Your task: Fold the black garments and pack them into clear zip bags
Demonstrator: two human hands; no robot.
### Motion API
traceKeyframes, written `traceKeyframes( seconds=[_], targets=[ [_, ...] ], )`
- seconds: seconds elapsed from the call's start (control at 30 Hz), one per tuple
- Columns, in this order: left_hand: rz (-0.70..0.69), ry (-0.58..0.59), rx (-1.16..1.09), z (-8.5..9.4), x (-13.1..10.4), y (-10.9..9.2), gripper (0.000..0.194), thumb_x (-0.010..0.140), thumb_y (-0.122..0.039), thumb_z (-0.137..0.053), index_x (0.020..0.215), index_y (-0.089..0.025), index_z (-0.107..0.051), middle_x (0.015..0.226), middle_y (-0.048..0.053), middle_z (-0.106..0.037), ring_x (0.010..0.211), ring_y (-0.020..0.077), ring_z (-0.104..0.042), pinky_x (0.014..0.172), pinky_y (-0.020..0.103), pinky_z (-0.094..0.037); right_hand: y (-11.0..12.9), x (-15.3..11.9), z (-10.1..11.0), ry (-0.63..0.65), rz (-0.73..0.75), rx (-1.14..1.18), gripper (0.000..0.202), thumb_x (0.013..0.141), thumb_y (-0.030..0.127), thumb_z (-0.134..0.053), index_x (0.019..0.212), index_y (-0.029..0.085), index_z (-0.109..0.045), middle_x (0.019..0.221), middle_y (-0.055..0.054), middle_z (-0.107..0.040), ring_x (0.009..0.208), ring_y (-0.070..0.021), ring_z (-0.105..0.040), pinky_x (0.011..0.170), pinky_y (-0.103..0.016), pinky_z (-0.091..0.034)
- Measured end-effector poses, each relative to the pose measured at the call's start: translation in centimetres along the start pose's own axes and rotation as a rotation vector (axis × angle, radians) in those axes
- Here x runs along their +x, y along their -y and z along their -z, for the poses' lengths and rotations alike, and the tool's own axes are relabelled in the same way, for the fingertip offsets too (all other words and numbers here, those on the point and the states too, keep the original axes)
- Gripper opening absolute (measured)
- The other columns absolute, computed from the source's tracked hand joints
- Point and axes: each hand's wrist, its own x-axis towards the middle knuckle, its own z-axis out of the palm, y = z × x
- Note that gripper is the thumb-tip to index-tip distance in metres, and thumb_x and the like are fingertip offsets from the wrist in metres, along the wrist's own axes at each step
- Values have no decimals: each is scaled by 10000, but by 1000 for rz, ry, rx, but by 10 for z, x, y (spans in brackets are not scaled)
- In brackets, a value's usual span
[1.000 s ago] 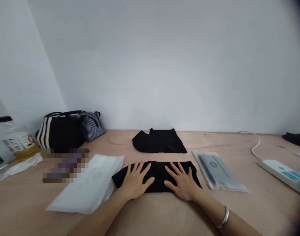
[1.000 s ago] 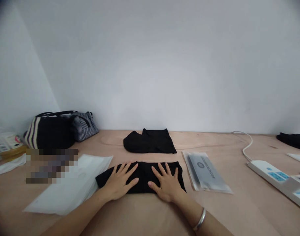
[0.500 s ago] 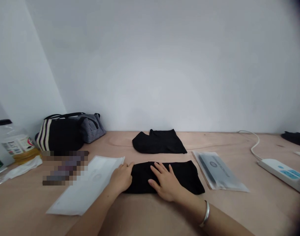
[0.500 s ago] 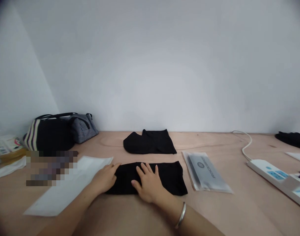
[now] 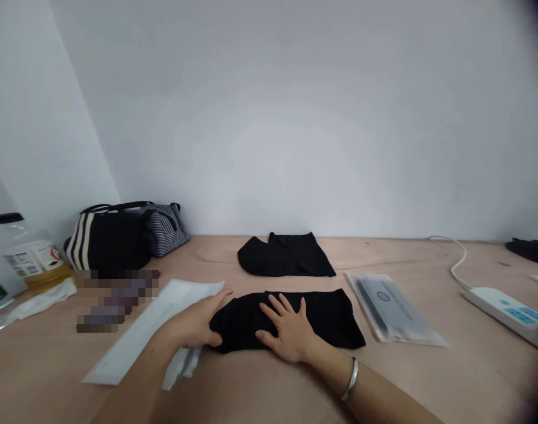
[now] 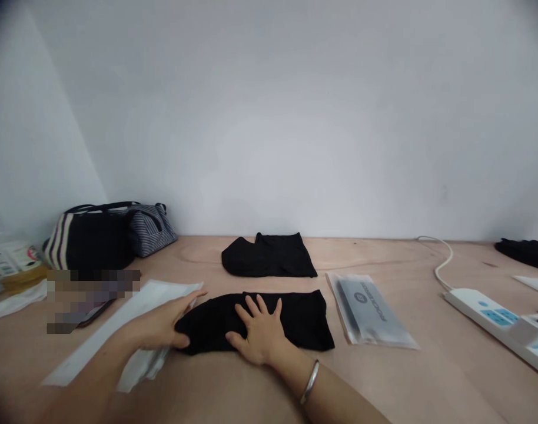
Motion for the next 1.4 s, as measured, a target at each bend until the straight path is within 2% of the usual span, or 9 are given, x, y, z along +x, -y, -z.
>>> traceKeyframes(
  seconds=[0.1, 0.2, 0.33, 0.53, 0.77, 1.0, 1.1, 1.2, 1.4],
  targets=[
    [-12, -1, -146, 4, 0, 0, 752, 570, -143, -532, 1289, -149, -310, 772, 7, -622, 694, 201, -598, 590, 266, -445, -2, 0, 2, 8, 17, 54, 652, 797, 642, -226, 1349, 294, -211, 1434, -54, -153, 1296, -307, -72, 917, -660, 51],
    [-81, -289, -474, -4, 9, -16, 641, 643, -184, -489, 1261, -155, -320, 733, -14, -610, 692, 173, -604, 638, 279, -472, -17, -3, 12, -23, 79, 185, 629, 802, 553, -364, 1340, 247, -251, 1408, -74, -238, 1277, -267, -188, 990, -571, -78],
    [-103, -628, -771, -33, 27, -49, 538, 696, -238, -521, 1200, -142, -359, 818, 20, -620, 762, 167, -622, 732, 308, -492, -57, -19, 36, -318, -46, 198, 395, 794, 307, -451, 1162, 163, -473, 1198, -108, -483, 1107, -195, -440, 942, -334, -321],
    [-298, -650, -491, -73, 42, -89, 242, 830, -240, -422, 1025, -201, -561, 985, 30, -640, 911, 167, -598, 823, 301, -464, -107, -52, 53, -298, -511, -16, 493, 649, 256, -589, 1107, 125, -463, 1064, -153, -502, 973, -264, -517, 833, -362, -384],
    [-487, -351, 51, -94, 40, -123, 233, 841, -243, -427, 991, -239, -605, 868, 22, -676, 815, 199, -614, 734, 323, -475, -113, -55, 46, -212, -567, 131, 727, 576, 298, -638, 1198, 60, -344, 1134, -202, -487, 1066, -292, -478, 857, -365, -385],
    [-519, -338, 255, -90, 29, -100, 585, 803, -534, -421, 1286, -207, -377, 1344, 102, -367, 1240, 302, -269, 1008, 508, -170, -121, -52, 41, -277, -610, 410, 810, 548, 240, -645, 1260, 86, -292, 1117, -173, -535, 1046, -286, -507, 854, -370, -406],
    [-481, -226, 278, -93, 29, -91, 599, 810, -588, -344, 1309, -257, -333, 1378, 79, -314, 1270, 298, -209, 1012, 529, -125, -120, -49, 43, -283, -601, 477, 724, 620, 225, -571, 1268, 93, -275, 1014, -135, -591, 941, -241, -574, 774, -335, -452],
    [-481, -274, 245, -94, 28, -87, 645, 811, -578, -350, 1347, -234, -247, 1402, 74, -263, 1289, 289, -150, 1027, 513, -101, -111, -42, 51, -292, -569, 560, 602, 717, 275, -483, 1258, 110, -276, 918, -91, -620, 820, -192, -617, 674, -288, -481],
    [-187, -410, 183, -102, 14, -54, 944, 703, -611, -471, 1381, -113, -41, 1418, 159, -166, 1288, 326, -116, 1026, 509, -125, -67, -9, 68, -361, -474, 571, 644, 714, 300, -510, 1268, 141, -223, 938, -80, -586, 811, -181, -598, 658, -281, -475]
  ],
)
